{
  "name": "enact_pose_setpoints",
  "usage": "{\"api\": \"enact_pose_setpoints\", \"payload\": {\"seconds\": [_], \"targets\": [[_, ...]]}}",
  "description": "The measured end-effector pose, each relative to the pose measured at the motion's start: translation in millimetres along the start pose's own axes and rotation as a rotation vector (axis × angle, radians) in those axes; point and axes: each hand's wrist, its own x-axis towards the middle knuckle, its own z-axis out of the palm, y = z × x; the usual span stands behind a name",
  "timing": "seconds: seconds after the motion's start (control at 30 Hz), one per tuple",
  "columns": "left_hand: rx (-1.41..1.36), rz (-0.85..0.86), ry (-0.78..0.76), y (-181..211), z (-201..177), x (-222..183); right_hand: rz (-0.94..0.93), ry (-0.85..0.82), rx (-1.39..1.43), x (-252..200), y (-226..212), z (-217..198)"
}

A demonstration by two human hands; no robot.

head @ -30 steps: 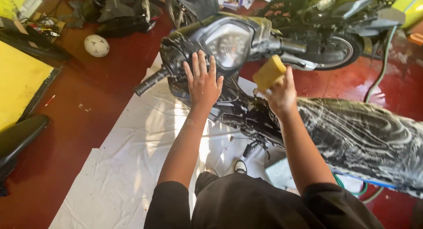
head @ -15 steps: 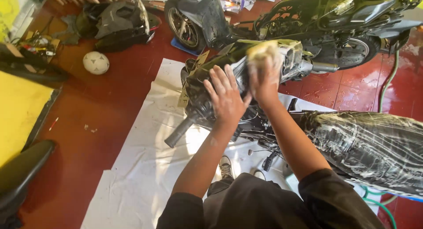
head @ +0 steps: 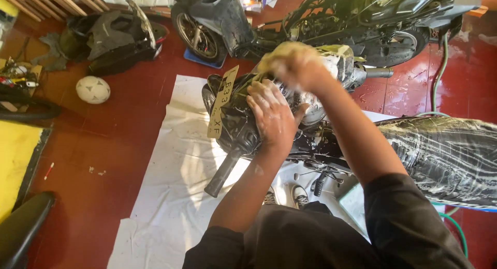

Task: The person washes a motorcycle using a sponge and soapy water. They scrub the frame, wheels, seat, and front fairing, repeatedly dipping the sponge into a basin of soapy water to continue cleaning different parts of the bike.

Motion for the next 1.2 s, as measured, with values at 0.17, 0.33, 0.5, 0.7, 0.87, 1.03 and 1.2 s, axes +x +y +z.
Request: {"api": "enact_pose_setpoints", "payload": {"seconds": [0.17, 0.33, 0.5, 0.7, 0.87, 1.03, 1.2], "targets": [[-0.155, -0.152, -0.099, -33.0, -33.6, 8.7, 0.291, -0.495, -0.403, 32.2, 33.1, -1.9], [-0.288, -0.226, -0.389, -65.9, -79.2, 11.6, -0.055, -0.046, -0.245, 2.2, 18.4, 47.7], [-0.569, -0.203, -0.352, -84.6, -77.1, 5.9, 0.665, 0.13, 0.352, -45.8, 70.8, 30.4], [-0.731, -0.333, -0.13, -84.5, -43.0, 2.6, -0.117, 0.621, -0.158, -56.8, -29.2, 68.0], [-0.718, -0.495, -0.201, -83.6, -23.6, -3.7, -0.26, 0.629, -0.026, -81.5, 2.0, 50.3], [-0.755, -0.456, -0.289, -90.6, -61.4, -0.6, -0.118, 0.591, -0.328, -107.6, 44.1, 108.6], [-0.809, -0.271, -0.492, -112.6, -27.2, 10.4, -0.058, 0.437, -0.593, -110.0, 74.5, 96.3]]}}
